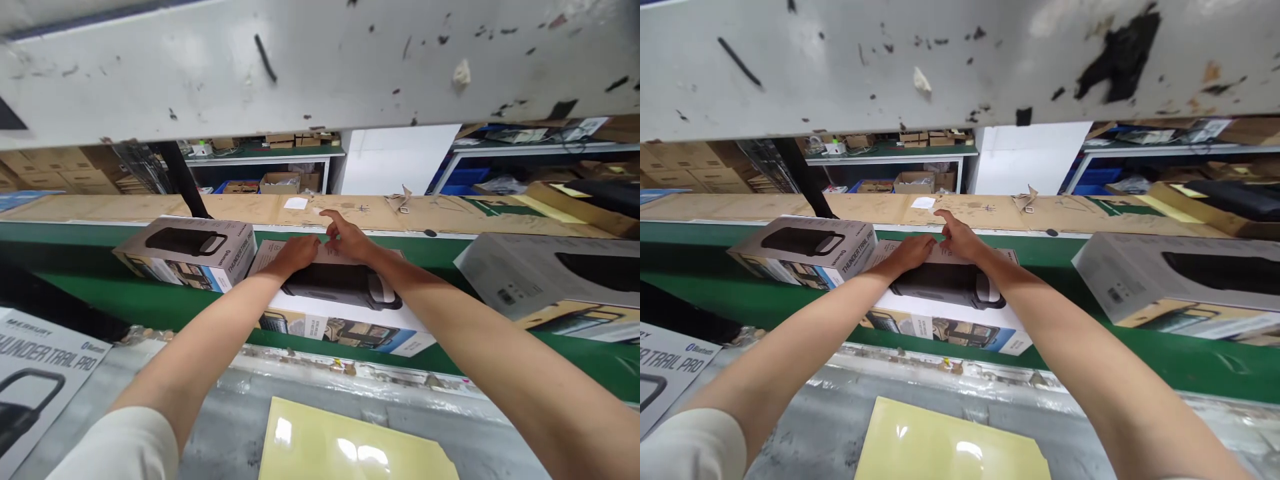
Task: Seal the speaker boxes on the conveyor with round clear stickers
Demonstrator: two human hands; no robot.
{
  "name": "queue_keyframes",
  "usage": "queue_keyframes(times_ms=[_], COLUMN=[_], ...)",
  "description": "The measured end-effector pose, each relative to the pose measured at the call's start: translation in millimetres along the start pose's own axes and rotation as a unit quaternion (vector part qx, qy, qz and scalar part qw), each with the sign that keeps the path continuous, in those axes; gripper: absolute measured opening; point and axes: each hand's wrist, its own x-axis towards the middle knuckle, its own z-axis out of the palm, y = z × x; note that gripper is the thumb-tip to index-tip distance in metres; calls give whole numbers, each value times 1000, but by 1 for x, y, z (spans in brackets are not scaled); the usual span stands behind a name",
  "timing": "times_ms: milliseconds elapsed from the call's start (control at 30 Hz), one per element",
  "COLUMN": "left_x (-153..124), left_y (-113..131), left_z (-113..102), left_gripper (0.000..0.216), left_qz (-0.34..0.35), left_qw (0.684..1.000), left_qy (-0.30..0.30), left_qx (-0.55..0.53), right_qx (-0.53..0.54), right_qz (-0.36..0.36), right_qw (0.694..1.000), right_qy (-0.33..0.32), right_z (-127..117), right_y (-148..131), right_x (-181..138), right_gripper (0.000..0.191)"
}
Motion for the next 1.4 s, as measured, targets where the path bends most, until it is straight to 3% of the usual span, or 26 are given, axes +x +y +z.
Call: queue_keyframes(times_ms=[167, 333, 400, 667, 833, 933, 1000, 1067, 1167, 1267, 1400], left_x=[-2, -3, -4, -15, -11, -9, -10, -11, -9, -5, -4], left_y=[-3, -4, -5, -6, -1, 1, 4, 13, 41, 77, 99], left_z=[-2, -4, -6, -20, -26, -29, -32, -34, -32, -19, 3], left_gripper=[37, 36, 36, 38, 49, 56, 56, 50, 46, 39, 37], left_qz=[-7, -18, -22, 7, 0, -13, -20, -18, 49, 120, 111], left_qw=[1000, 999, 999, 999, 999, 997, 995, 993, 993, 992, 994], left_qy=[8, 8, 9, 1, -32, -58, -65, -30, 43, 30, 11], left_qx=[-15, -27, -33, -51, -4, 39, 78, 115, 99, 15, -18], right_qx=[-13, 4, -18, -21, 11, 77, 158, 232, 300, 325, 323], right_qz=[59, -80, -94, 97, 121, 128, 171, 221, 256, 278, 296], right_qw=[995, 993, 993, 993, 981, 968, 953, 934, 916, 903, 898], right_qy=[77, 85, 74, 71, 150, 199, 196, 155, 78, 28, 39], right_z=[6, 16, 19, 17, -29, -70, -91, -103, -106, -102, -96], right_y=[2, -13, -17, -23, -22, -15, -12, -11, -14, -17, -12], right_x=[-4, -20, -22, -3, -38, -84, -113, -132, -144, -143, -141], right_gripper=[83, 80, 83, 96, 85, 51, 30, 27, 26, 24, 22])
